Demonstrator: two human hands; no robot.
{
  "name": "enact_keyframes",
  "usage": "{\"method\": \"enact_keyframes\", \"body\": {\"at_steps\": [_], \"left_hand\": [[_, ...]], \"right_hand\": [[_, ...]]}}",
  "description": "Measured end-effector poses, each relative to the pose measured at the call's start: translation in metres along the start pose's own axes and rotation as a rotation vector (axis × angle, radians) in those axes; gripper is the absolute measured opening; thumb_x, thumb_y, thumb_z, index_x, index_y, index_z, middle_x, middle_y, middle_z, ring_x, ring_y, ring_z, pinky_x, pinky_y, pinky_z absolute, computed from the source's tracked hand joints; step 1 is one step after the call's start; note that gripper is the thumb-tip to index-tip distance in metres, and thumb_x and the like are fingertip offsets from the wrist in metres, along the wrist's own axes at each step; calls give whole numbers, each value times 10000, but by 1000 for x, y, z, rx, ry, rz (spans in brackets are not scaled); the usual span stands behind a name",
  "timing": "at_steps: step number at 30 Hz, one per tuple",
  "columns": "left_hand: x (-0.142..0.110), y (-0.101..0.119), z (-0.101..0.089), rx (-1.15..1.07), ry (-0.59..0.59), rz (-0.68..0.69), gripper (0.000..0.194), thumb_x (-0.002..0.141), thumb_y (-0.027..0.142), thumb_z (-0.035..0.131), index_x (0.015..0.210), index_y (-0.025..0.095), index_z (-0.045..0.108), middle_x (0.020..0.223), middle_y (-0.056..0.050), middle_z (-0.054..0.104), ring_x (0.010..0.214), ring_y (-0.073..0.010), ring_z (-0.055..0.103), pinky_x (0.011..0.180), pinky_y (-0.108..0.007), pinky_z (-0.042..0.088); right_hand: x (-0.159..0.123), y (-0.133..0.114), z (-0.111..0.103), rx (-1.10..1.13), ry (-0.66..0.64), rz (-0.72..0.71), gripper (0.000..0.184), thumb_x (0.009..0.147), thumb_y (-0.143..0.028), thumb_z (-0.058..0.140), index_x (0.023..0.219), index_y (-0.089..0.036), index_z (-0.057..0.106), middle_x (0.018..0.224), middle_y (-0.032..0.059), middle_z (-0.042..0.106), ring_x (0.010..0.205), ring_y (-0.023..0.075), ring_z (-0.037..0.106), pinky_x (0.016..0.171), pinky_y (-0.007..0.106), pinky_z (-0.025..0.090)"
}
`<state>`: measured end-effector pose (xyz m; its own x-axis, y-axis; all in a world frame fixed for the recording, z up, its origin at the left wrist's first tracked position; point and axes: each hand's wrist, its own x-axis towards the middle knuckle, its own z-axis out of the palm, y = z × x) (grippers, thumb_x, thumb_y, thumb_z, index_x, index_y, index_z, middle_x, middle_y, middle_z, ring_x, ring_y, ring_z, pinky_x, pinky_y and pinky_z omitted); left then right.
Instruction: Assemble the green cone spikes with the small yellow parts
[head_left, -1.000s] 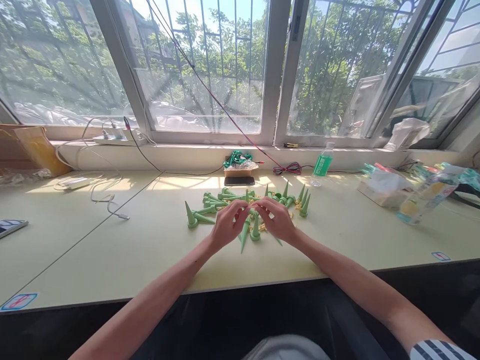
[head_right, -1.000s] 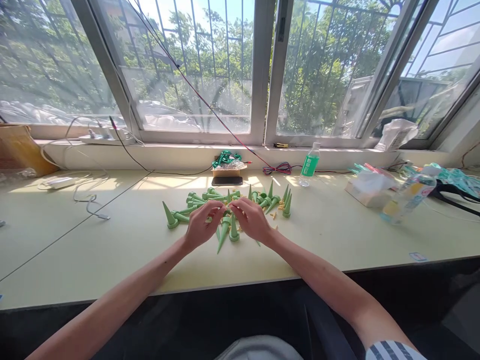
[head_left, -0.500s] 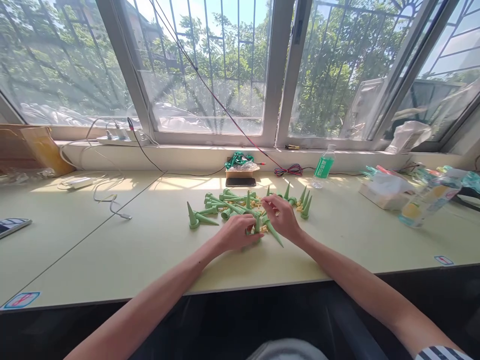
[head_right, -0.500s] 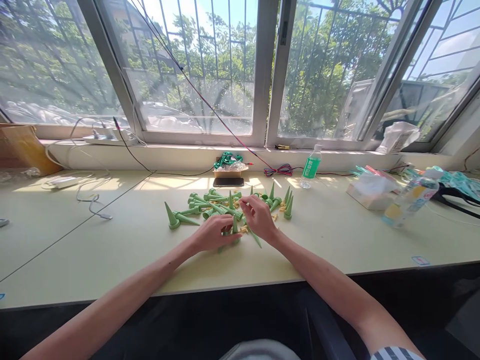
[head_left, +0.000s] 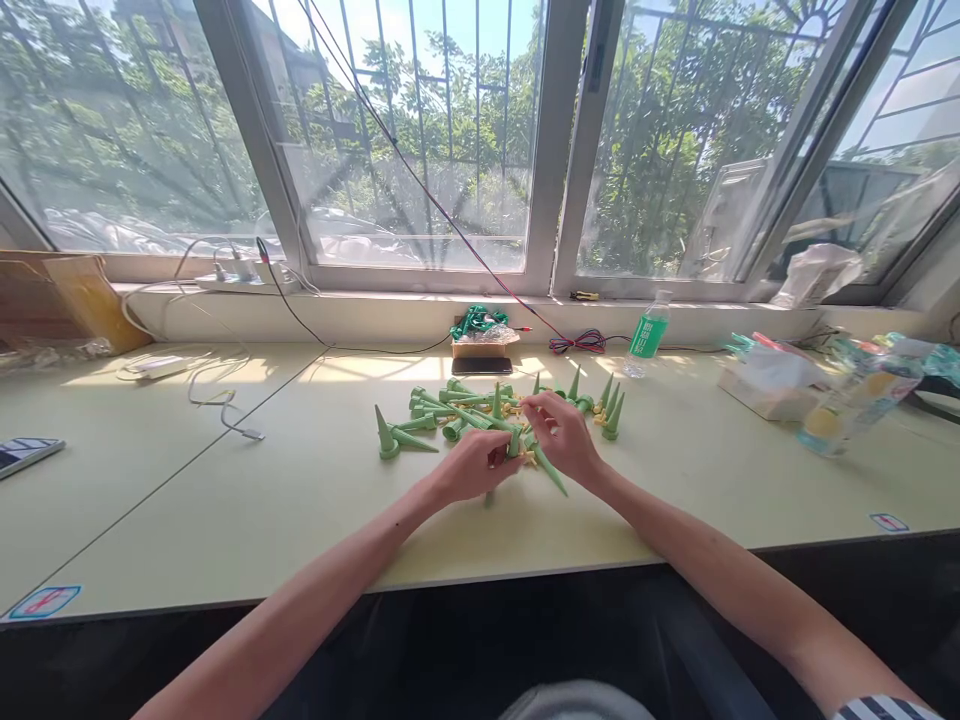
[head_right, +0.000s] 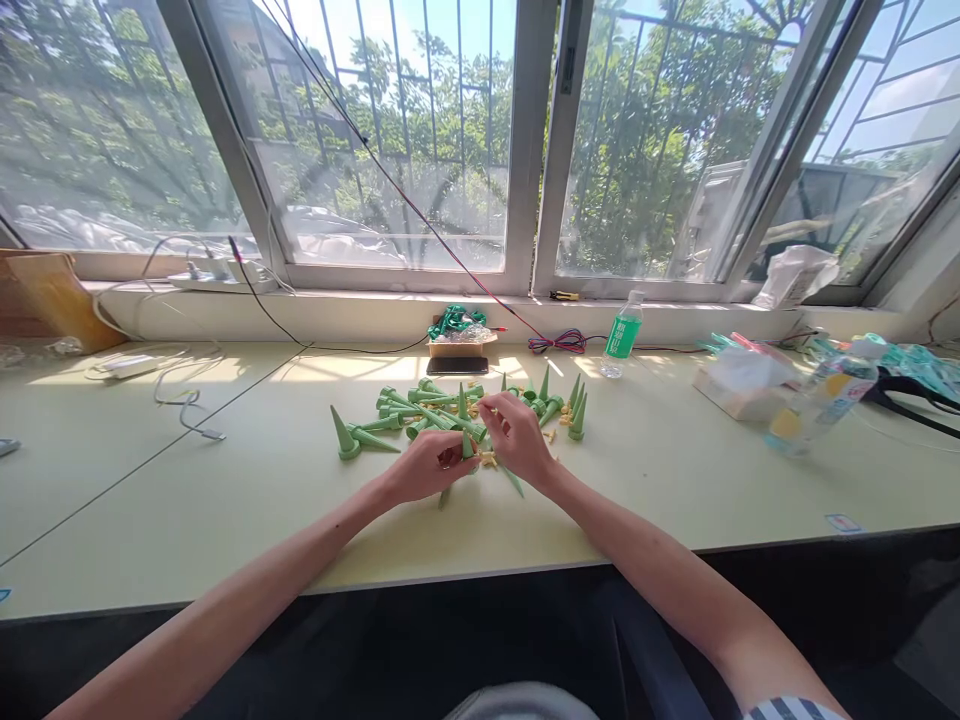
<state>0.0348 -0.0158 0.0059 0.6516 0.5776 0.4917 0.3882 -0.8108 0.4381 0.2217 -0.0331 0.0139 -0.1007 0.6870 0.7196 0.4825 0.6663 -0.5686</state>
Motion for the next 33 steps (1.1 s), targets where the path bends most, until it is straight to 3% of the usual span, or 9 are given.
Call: {"method": "enact_keyframes", "body": {"at_steps": [5,12,25,33], "left_hand": [[1,-5,-2,10,180,-16,201,882,281,574,721,162,590,551,56,453,498,-74,362,498,-201,330],[2,-10,-4,88,309,-23,169,906,292,554,805,171,615,538,60,446,489,-80,357,503,-203,325],[2,-8,-6,86,402,34,115,914,277,570,901,183,635,527,64,501,455,-75,396,489,-198,350],[2,-7,-6,84,390,55,94,911,254,573,899,183,634,558,55,550,455,-72,430,493,-199,363]], "right_hand": [[-1,0,0,31,6,16,226,979,-350,476,959,-199,643,936,64,628,736,148,582,580,246,499],[-2,1,0,48,2,38,272,995,-372,436,900,-192,616,898,60,610,697,141,571,576,249,488],[-4,2,5,34,-28,16,246,986,-359,460,946,-194,637,910,63,622,716,144,579,608,253,513],[-4,2,5,38,-51,15,257,988,-358,453,955,-192,646,918,66,632,728,144,583,605,246,513]]}}
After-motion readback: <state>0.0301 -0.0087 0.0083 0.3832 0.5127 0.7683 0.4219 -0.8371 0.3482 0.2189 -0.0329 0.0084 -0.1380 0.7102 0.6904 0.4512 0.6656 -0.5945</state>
